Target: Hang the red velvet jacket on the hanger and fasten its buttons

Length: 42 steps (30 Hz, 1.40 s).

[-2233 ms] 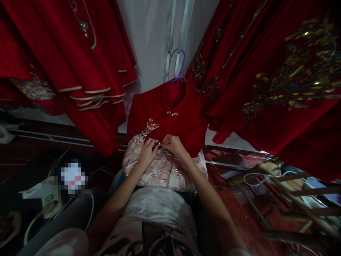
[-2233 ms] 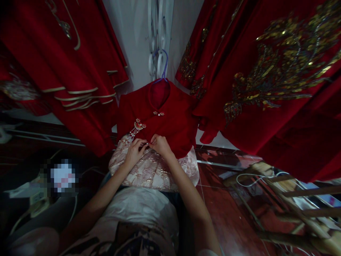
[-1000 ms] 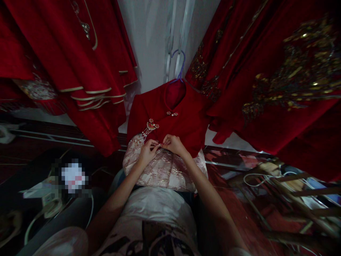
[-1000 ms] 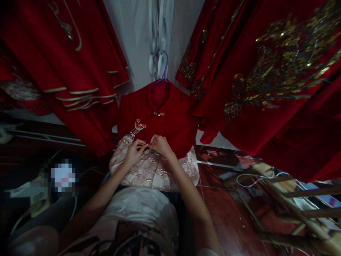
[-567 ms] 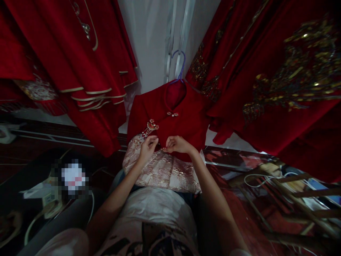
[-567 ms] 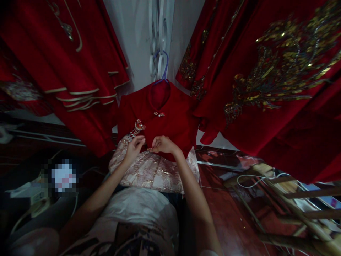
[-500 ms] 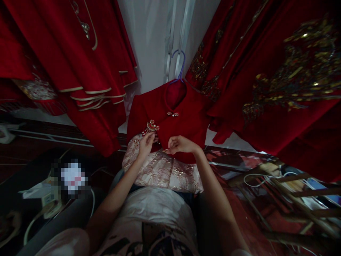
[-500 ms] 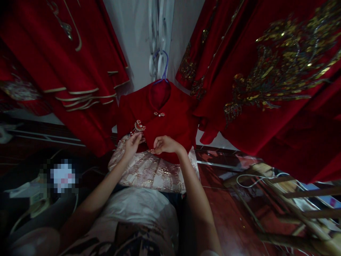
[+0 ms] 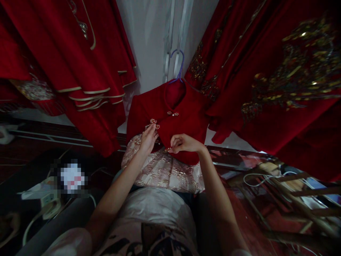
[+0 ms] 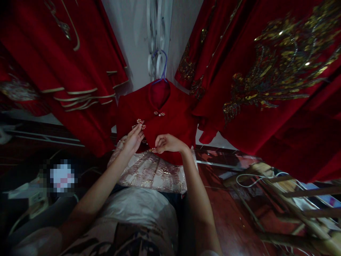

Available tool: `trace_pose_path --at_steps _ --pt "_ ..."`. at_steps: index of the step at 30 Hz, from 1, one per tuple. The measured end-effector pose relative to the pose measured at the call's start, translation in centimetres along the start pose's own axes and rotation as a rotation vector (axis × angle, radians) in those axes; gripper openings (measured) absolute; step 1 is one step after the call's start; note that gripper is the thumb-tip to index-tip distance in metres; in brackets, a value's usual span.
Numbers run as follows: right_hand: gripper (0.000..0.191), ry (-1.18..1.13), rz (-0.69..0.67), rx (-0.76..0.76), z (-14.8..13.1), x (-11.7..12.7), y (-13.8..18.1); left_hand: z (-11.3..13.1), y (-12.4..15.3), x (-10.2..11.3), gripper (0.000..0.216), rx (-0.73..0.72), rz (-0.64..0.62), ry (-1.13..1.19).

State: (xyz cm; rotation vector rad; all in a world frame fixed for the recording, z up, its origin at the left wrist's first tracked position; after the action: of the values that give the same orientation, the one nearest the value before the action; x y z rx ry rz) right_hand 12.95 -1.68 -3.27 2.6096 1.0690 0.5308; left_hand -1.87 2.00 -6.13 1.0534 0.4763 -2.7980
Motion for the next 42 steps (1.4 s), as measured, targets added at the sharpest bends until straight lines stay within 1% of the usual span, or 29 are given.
trace_pose_path --at_steps 3,7,9,12,14,16,17,18,19,21,23,24,26,28,30,32,34,36,37,39,41,42 --pt "0.030 0.005 -0.010 -0.004 0.1 0.0 0.1 0.1 -0.1 0.1 0.030 -0.045 0.010 -0.051" --pt "0.030 0.008 -0.008 0.004 0.1 0.0 0.0 -0.3 -0.5 0.5 0.030 0.012 -0.020 -0.074" --pt "0.031 0.006 -0.005 0.001 0.1 -0.1 -0.1 -0.5 -0.8 1.0 0.026 0.015 0.008 -0.077" --pt "0.033 0.001 -0.006 -0.015 0.0 -0.2 -0.2 -0.8 -1.1 1.4 0.026 0.012 0.093 -0.087" --pt "0.034 0.001 -0.007 -0.022 0.0 -0.2 -0.1 -1.2 -1.1 1.1 0.028 0.035 0.119 -0.082" --pt "0.035 0.010 -0.024 -0.035 0.1 -0.2 0.1 -1.4 -1.0 0.1 0.027 0.070 0.090 -0.100" --pt "0.035 0.019 -0.040 -0.048 0.1 -0.3 0.3 -1.3 -1.0 -0.6 0.025 0.067 0.055 -0.131" --pt "0.035 0.028 -0.061 -0.067 0.2 -0.3 0.5 -0.9 -1.1 -1.4 0.023 0.035 0.010 -0.177" --pt "0.035 0.040 -0.088 -0.089 0.3 -0.5 0.8 -0.3 -1.3 -2.3 0.022 -0.032 -0.041 -0.236" --pt "0.036 0.066 -0.135 -0.127 0.4 -0.6 1.4 1.6 -1.8 -4.3 0.021 -0.246 -0.156 -0.389" --pt "0.036 0.093 -0.167 -0.152 0.4 -0.6 2.1 3.4 -2.2 -6.3 0.023 -0.473 -0.277 -0.614" --pt "0.036 0.101 -0.178 -0.158 0.4 -0.5 2.4 4.0 -2.4 -7.3 0.025 -0.569 -0.343 -0.751" --pt "0.037 0.098 -0.188 -0.162 0.5 -0.1 3.1 4.8 -2.9 -9.0 0.024 -0.716 -0.489 -1.018" --pt "0.036 0.082 -0.192 -0.158 0.5 0.3 3.6 5.2 -3.5 -10.1 0.021 -0.808 -0.629 -1.189" --pt "0.035 0.076 -0.185 -0.143 0.5 0.8 4.1 5.4 -4.1 -11.0 0.019 -0.842 -0.764 -1.259" --pt "0.033 0.085 -0.168 -0.125 0.4 1.2 4.3 5.4 -4.6 -11.6 0.016 -0.844 -0.884 -1.258" --pt "0.032 0.102 -0.151 -0.109 0.2 1.3 4.4 5.3 -4.8 -12.2 0.014 -0.820 -0.979 -1.184" --pt "0.033 0.127 -0.141 -0.094 -0.1 1.2 4.4 5.3 -5.1 -12.4 0.012 -0.777 -1.018 -1.060" --pt "0.035 0.134 -0.123 -0.080 -0.2 1.3 4.3 5.3 -5.3 -12.4 0.011 -0.756 -1.003 -0.999" --pt "0.039 0.125 -0.047 -0.034 -0.6 1.6 4.3 5.4 -6.0 -12.1 0.008 -0.687 -0.909 -0.888" --pt "0.038 0.102 0.092 0.030 -1.2 2.7 4.5 5.4 -6.8 -11.3 0.006 -0.554 -0.785 -0.774" --pt "0.036 0.099 0.188 0.069 -1.6 3.4 4.7 5.2 -7.0 -11.1 0.006 -0.480 -0.749 -0.722"
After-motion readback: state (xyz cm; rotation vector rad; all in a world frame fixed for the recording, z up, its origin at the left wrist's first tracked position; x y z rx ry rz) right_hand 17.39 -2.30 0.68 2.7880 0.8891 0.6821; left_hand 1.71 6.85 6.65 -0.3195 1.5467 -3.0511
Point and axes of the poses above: each hand's wrist, its own y-axis away from the middle knuckle, its own x-axis out of the back of the hand, z = x × y, the point moved 7 cm from there along -y, towards the middle knuckle, and after that the axes turned 14 degrees about -x, right-handed, at the moved point
